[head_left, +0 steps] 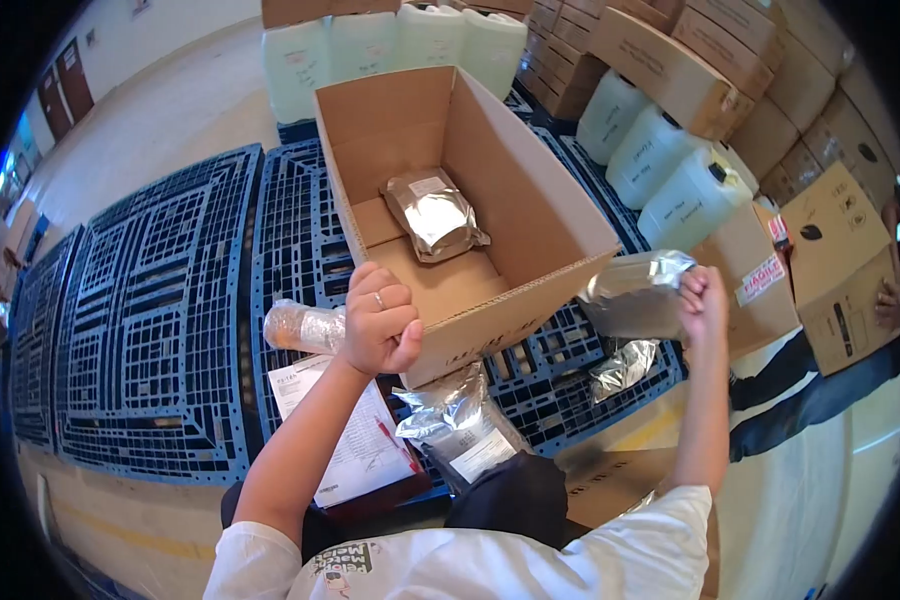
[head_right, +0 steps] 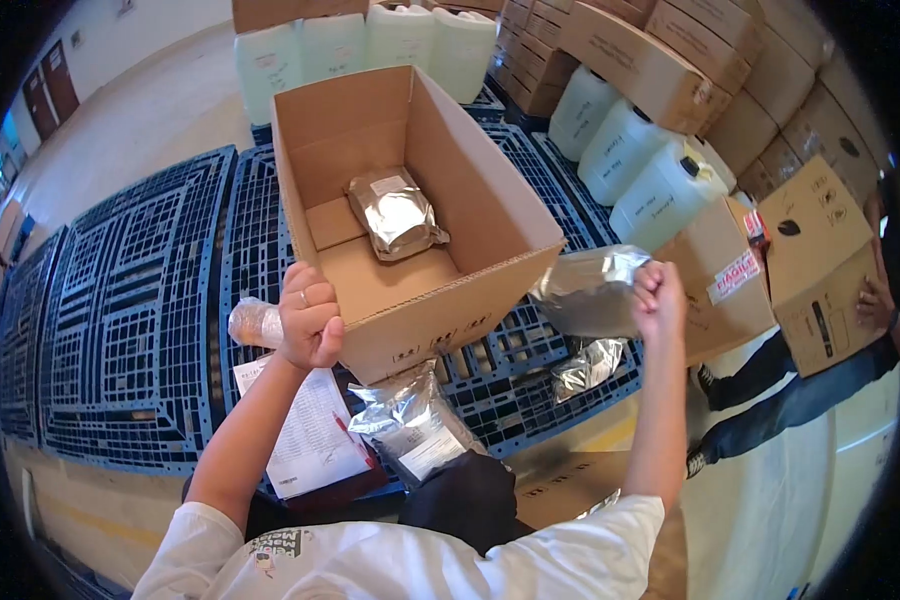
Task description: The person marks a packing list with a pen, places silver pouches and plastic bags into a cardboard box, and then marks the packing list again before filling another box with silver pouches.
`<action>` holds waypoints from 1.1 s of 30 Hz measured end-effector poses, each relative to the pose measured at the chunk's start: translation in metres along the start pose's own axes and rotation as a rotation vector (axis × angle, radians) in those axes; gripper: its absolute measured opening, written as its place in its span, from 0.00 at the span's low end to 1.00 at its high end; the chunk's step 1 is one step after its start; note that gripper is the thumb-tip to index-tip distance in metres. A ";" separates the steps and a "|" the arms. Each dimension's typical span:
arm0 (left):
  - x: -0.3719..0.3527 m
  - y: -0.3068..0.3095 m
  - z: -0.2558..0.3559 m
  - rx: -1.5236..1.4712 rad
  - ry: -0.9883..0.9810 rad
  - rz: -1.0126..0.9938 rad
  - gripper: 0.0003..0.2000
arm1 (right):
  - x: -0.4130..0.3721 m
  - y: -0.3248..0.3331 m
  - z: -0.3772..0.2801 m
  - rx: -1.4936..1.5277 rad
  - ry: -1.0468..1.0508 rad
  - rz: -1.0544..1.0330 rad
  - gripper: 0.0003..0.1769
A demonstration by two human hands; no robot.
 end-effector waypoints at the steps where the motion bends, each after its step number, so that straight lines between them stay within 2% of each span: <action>1: -0.001 0.000 0.000 -0.017 -0.005 -0.013 0.12 | -0.019 -0.013 -0.016 -0.034 0.039 -0.040 0.16; 4: -0.002 -0.001 -0.002 -0.046 0.008 -0.002 0.12 | -0.078 -0.043 -0.060 -0.109 0.139 -0.123 0.17; 6: -0.001 -0.002 -0.001 -0.082 -0.015 0.011 0.11 | -0.118 -0.064 -0.086 -0.140 0.205 -0.099 0.18; 10: -0.001 0.001 -0.002 -0.107 -0.030 0.058 0.11 | -0.172 -0.112 -0.139 -0.285 0.232 -0.172 0.18; 14: -0.005 -0.001 -0.002 -0.125 -0.028 0.060 0.12 | -0.193 -0.170 -0.182 -0.397 0.209 -0.246 0.19; 18: -0.002 0.000 -0.003 -0.123 -0.031 0.075 0.11 | -0.185 -0.243 -0.181 -0.443 0.188 -0.427 0.19; 22: -0.003 0.000 -0.003 -0.112 -0.031 0.068 0.11 | -0.114 -0.301 -0.135 -0.375 0.052 -0.694 0.16; 23: -0.002 0.001 -0.001 -0.110 -0.043 0.063 0.11 | -0.092 -0.309 -0.118 -0.349 0.073 -0.648 0.15; 24: -0.001 0.002 -0.001 -0.105 -0.036 0.064 0.11 | -0.068 -0.319 -0.097 -0.316 -0.047 -0.696 0.15; 26: 0.000 0.002 0.000 -0.098 -0.041 0.055 0.11 | -0.016 -0.312 -0.067 -0.226 -0.038 -0.544 0.14; 27: -0.001 0.002 0.000 -0.085 -0.037 0.044 0.11 | 0.005 -0.307 -0.047 -0.266 -0.130 -0.588 0.15; 29: 0.001 0.002 0.001 -0.073 -0.048 0.024 0.11 | 0.043 -0.271 -0.008 -0.350 -0.086 -0.456 0.14; 31: 0.005 -0.001 0.002 -0.082 -0.034 -0.025 0.11 | 0.023 -0.259 0.045 -0.792 -0.224 -0.227 0.16; 32: 0.006 -0.003 0.002 -0.087 -0.042 -0.028 0.11 | 0.008 -0.262 0.073 -1.080 -0.299 -0.301 0.20; 33: 0.007 -0.003 0.001 -0.098 -0.045 -0.017 0.11 | -0.016 -0.277 0.097 -1.558 -0.388 -0.598 0.25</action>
Point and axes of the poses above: each hand's wrist, its own x-axis towards the middle knuckle, its own y-axis out of the back of the hand, z = x × y, the point moved 8 cm from there along x, towards the middle knuckle, and after that the axes turned 10 degrees about -y, right-handed, at the moved point
